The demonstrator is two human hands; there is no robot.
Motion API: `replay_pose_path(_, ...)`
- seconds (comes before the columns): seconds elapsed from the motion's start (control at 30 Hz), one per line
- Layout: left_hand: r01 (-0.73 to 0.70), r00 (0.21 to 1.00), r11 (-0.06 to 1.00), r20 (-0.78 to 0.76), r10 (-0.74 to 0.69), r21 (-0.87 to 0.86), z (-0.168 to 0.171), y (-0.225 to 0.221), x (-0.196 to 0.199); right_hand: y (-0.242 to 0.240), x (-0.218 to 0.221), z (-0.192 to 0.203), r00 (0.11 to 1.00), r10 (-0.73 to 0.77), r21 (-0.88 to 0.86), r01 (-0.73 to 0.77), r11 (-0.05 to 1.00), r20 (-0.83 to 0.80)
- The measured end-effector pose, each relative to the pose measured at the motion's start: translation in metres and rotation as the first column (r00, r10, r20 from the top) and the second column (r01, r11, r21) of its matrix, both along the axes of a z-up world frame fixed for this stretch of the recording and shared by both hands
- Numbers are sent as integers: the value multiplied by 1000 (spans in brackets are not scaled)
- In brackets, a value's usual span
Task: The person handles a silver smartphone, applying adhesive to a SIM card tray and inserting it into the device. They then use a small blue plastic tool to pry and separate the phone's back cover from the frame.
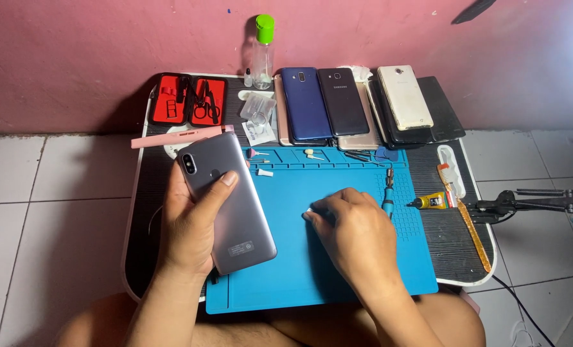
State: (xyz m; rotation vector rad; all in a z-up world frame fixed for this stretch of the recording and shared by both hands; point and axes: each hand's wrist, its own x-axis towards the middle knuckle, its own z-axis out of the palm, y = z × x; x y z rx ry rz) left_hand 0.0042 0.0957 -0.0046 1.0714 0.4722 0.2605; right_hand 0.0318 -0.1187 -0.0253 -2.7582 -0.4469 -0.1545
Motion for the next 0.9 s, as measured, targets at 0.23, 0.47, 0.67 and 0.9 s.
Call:
replay_pose_path(0.23, -1, 999, 1000, 38, 1, 25, -3, 1, 1, 10, 21, 28, 867, -162, -152, 101, 983, -470)
replay_pose_path(0.47, 26, 999, 999, -20, -26, 38, -1, -4, -1, -4, 27, 27, 898, -67, -42, 54, 998, -435)
replay_pose_path(0.67, 58, 994, 997, 88, -62, 43, 0, -11, 0, -14, 29, 25, 936, -11, -68, -14, 998, -352)
replay_pose_path(0.9, 54, 998, 994, 10, -55, 99, -7, -13, -1, 2, 30, 28, 927, -40, -184, -32, 982, -372)
